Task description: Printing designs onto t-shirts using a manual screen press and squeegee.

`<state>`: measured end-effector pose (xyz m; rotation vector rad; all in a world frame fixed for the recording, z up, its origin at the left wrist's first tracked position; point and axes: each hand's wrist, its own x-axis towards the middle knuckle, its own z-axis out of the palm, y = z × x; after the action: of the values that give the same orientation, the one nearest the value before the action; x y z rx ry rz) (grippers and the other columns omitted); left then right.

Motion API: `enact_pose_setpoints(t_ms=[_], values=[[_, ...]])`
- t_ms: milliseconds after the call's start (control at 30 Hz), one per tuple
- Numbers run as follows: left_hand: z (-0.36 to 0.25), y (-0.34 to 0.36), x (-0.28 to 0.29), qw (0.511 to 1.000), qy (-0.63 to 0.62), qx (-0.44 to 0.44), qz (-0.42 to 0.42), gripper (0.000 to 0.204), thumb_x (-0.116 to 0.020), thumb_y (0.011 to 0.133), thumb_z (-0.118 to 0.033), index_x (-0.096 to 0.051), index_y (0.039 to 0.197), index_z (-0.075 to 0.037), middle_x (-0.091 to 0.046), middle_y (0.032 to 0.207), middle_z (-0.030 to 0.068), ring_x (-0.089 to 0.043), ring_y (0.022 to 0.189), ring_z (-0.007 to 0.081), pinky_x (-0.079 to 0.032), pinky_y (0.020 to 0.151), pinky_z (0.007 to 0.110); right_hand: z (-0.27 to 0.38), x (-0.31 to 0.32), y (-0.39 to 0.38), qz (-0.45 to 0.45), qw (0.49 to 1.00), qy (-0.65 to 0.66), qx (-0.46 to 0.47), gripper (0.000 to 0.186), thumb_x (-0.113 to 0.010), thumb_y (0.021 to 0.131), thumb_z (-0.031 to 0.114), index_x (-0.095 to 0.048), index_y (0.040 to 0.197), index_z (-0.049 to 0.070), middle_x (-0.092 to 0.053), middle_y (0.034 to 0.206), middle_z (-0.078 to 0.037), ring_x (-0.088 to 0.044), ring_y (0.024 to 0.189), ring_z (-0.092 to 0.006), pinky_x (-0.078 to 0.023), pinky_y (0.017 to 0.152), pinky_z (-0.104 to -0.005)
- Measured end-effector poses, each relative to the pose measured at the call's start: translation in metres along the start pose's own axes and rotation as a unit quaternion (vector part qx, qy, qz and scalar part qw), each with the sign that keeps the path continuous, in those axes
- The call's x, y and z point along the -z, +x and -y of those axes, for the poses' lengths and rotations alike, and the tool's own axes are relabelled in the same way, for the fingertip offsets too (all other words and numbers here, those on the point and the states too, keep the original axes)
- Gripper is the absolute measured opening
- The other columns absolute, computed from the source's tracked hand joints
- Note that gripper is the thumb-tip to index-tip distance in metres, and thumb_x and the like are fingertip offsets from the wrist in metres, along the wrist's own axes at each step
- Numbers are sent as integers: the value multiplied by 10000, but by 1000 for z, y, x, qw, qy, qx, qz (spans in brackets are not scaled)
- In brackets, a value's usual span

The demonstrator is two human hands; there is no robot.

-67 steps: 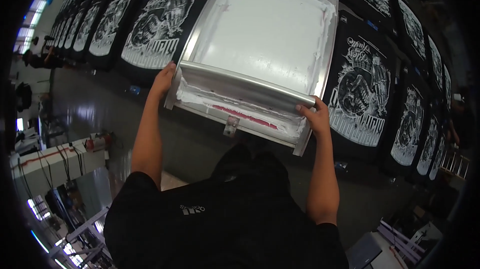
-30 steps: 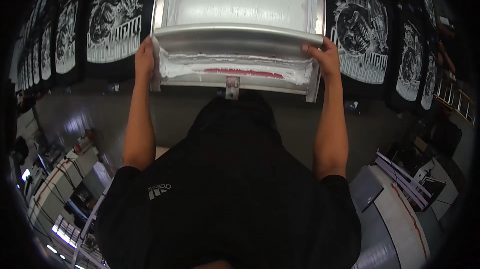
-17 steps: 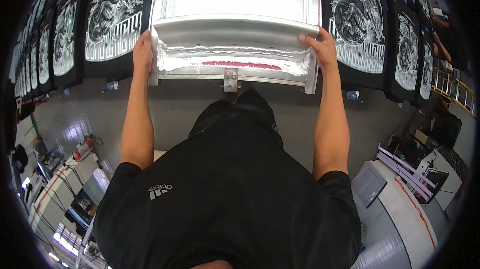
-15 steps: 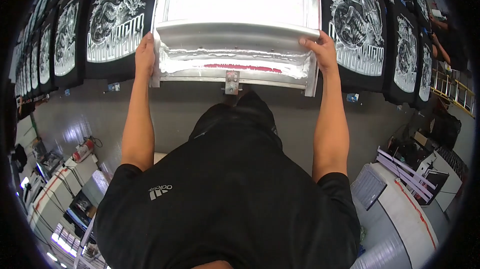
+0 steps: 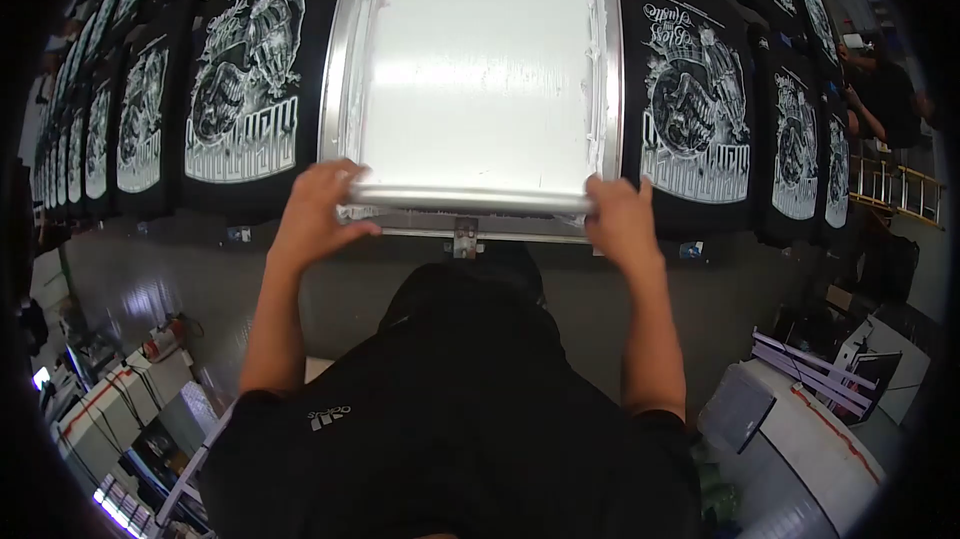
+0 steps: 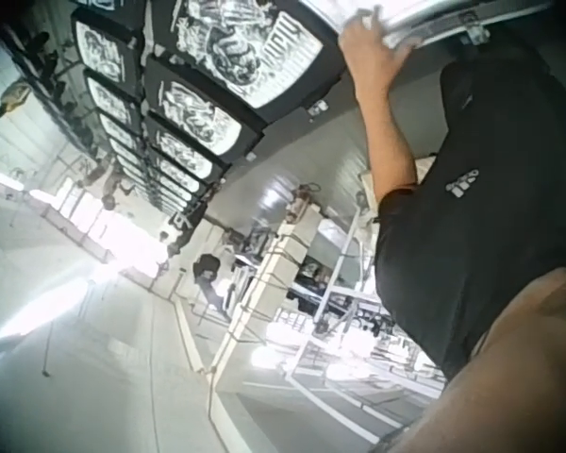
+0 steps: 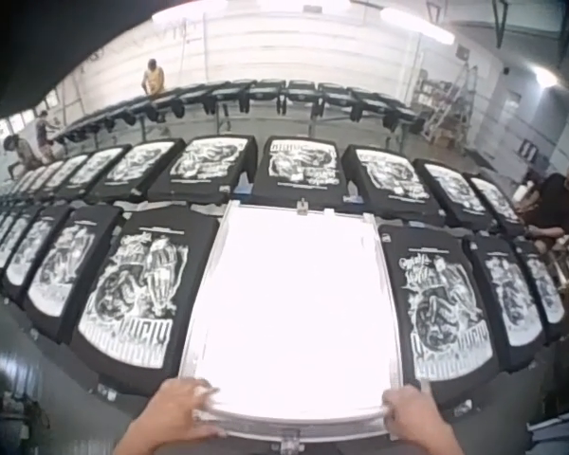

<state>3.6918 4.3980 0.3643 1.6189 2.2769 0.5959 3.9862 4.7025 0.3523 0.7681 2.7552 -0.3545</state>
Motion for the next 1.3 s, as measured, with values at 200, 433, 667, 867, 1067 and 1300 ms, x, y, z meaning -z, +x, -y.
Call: enact_pose_setpoints(t_ms=[200,433,667,867,1067,1300], values=[[16,88,24,995,66,-17,68,208,-772,708,-208,-644,826,-94,-640,746,102,-639,772,327,-498,695,442,-17,18,40,-21,990,131,52,259,-615,664,8,-684,900,90,-658,807,-182,-610,829,-408,-482,752,-497],[119,265,29,997,75,6,-36,301,-713,745,-191,-675,1029,-95,-679,855,122,-644,805,330,-529,752,410,-71,85,253,-152,979,-15,133,199,-608,699,69,-641,894,84,-654,702,-162,-636,720,-376,-457,810,-489],[188,363,-12,972,212,30,-98,352,-665,731,-144,-637,1076,-83,-661,987,123,-610,1008,330,-477,849,462,-86,35,386,-252,957,-104,102,247,-591,796,88,-600,1044,85,-664,953,-127,-631,986,-306,-355,1034,-578],[128,241,-24,983,181,0,-32,375,-696,690,-150,-628,1050,-69,-622,954,95,-594,952,284,-425,845,394,-60,11,265,-117,985,-76,102,321,-578,788,19,-574,1107,62,-622,979,-118,-604,1014,-306,-326,1062,-599],[26,73,9,995,101,17,18,384,-783,588,-94,-624,937,-71,-612,831,87,-585,839,295,-432,786,413,-25,26,73,-84,982,79,149,364,-632,648,9,-625,1008,59,-645,874,-131,-619,910,-328,-380,1025,-542],[-1,-10,-41,997,55,45,2,458,-752,527,-65,-618,964,-81,-632,886,91,-602,868,305,-459,810,438,8,-17,-8,-25,992,80,90,392,-665,612,0,-639,997,72,-660,889,-106,-625,908,-307,-379,1037,-538]])
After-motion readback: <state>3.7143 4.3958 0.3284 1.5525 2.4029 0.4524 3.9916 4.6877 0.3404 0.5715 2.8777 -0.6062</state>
